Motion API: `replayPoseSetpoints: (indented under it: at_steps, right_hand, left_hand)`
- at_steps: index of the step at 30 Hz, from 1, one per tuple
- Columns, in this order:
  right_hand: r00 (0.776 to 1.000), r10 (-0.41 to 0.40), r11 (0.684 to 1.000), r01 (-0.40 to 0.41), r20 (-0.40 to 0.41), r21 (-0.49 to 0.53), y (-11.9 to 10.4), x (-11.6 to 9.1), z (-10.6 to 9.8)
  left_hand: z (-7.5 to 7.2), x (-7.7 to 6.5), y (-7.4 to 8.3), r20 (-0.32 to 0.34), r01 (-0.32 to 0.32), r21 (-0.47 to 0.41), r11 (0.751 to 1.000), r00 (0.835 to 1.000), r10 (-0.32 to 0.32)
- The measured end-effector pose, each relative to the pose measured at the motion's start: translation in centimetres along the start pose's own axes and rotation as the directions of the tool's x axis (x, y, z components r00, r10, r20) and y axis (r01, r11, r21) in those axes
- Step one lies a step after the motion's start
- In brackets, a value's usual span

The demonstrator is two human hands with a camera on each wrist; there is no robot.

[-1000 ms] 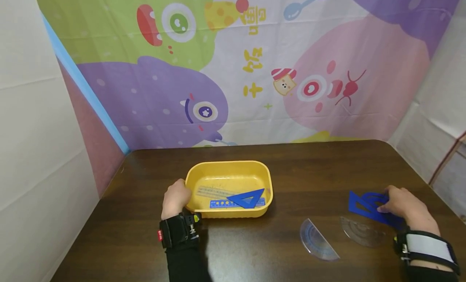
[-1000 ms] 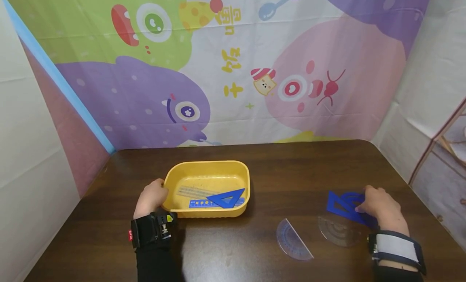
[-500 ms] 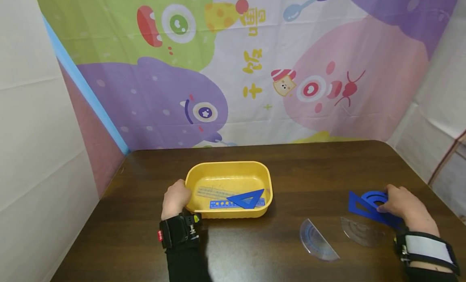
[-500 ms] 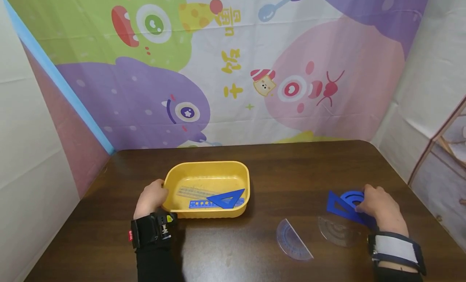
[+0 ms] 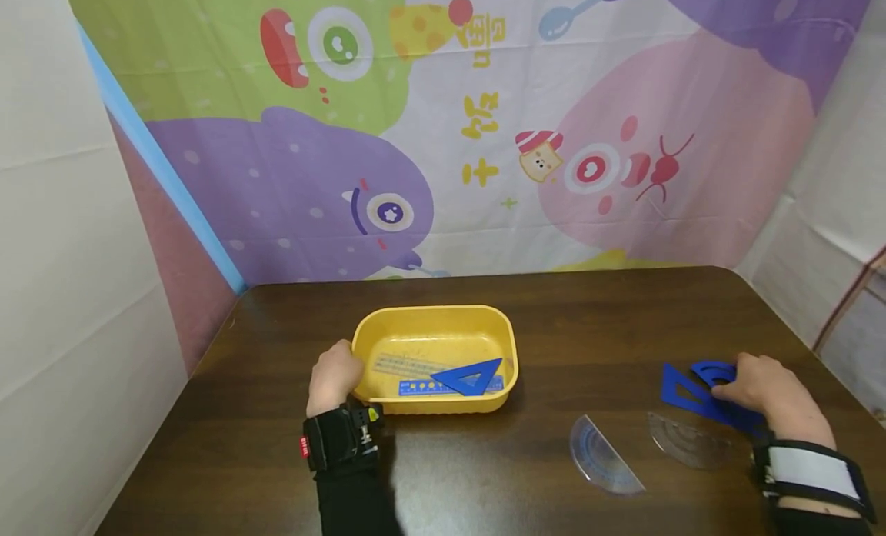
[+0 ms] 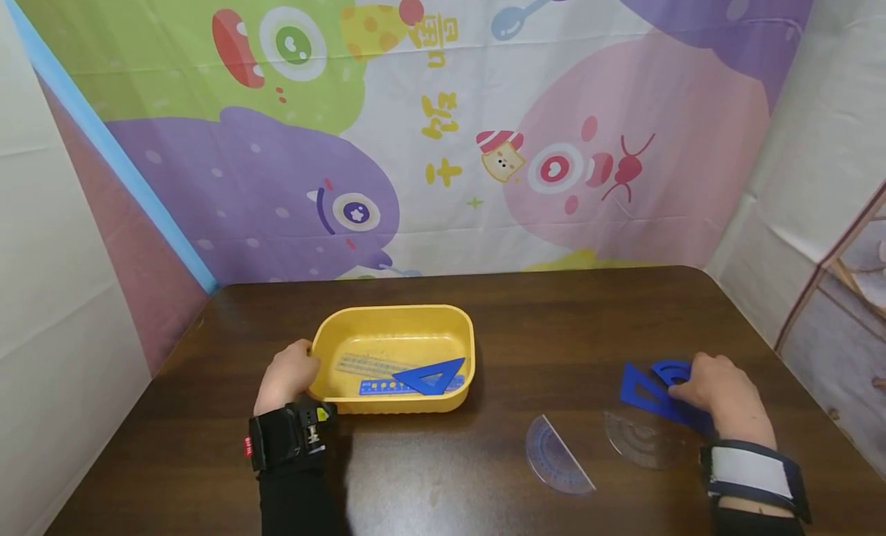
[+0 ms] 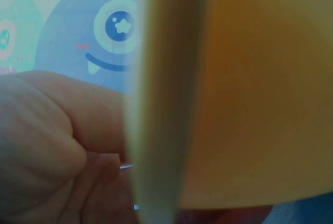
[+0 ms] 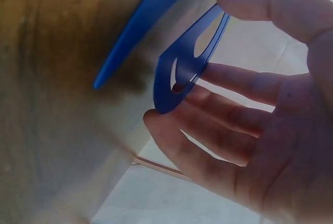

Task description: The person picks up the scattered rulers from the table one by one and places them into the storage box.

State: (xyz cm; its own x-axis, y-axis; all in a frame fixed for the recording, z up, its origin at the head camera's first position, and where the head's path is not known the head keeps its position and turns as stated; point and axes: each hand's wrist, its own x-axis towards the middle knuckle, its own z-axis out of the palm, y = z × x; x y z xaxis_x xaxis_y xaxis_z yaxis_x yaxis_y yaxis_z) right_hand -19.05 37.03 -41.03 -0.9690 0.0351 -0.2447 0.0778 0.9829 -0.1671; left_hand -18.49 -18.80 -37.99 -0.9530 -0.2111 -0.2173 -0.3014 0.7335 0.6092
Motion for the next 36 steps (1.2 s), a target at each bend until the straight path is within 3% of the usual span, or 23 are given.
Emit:
replayPoseSetpoints:
  at_steps: [11, 22, 36]
  right_hand:
    - [0.994, -0.063, 0.998, 0.063, -0.087, -0.002, -1.7, 0.1, -0.7]
    - [0.972, -0.153, 0.988, 0.151, -0.177, -0.025, -6.2, 0.2, -1.5]
    - [0.958, -0.201, 0.979, 0.205, -0.206, -0.004, -11.3, 0.1, -2.3]
  left_hand:
    - [-0.1, 0.1, 0.0, 0.003, -0.001, 0.003, 1.000, 1.000, 0.001]
    - [-0.1, 0.0, 0.0, 0.006, 0.000, -0.005, 1.000, 1.000, 0.000]
    - [0.0, 0.0, 0.1, 0.005, 0.014, -0.008, 1.000, 1.000, -0.014]
